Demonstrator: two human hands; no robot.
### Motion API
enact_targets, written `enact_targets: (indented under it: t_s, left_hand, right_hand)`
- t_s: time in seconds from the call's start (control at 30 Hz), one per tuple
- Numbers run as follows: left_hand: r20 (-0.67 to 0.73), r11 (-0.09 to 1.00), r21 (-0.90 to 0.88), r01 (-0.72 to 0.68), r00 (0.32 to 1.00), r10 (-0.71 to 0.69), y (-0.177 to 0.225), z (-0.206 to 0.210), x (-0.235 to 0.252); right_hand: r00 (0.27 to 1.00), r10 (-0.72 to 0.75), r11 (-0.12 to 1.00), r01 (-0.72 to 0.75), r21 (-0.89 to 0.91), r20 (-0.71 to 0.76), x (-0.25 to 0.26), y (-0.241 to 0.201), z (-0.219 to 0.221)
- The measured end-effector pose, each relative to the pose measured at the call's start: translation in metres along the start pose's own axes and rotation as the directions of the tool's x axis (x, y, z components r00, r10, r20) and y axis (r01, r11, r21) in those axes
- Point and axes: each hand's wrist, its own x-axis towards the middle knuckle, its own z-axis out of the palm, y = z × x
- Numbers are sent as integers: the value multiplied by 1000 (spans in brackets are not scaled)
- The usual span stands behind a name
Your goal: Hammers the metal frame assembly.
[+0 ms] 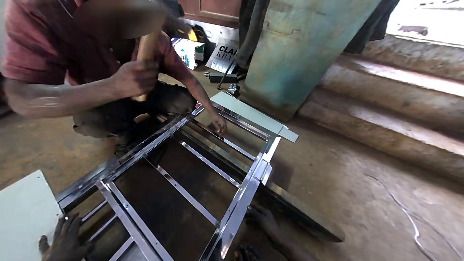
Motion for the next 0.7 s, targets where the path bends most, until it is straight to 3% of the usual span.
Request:
enact_targets:
  t_s: [0.17, 0.37, 0.57, 0.7]
  left_hand:
    - [113, 994, 62, 88, 989, -95, 32, -27, -11]
    - [62, 997, 59, 58, 996, -62, 5, -6, 1]
    - [96, 996, 59, 69, 993, -74, 13, -13, 0]
    - [-25, 999, 44, 9, 1000, -8, -16, 11, 13]
  right_hand:
    - [1000, -19, 1000, 19, 7, -11, 7, 9, -2]
    - [999, -29, 1000, 29, 11, -15, 7, 10, -1]
    - [1000, -25, 1000, 25, 16, -6, 8, 9, -1]
    - [999, -44, 999, 44, 17, -5, 10, 10, -2]
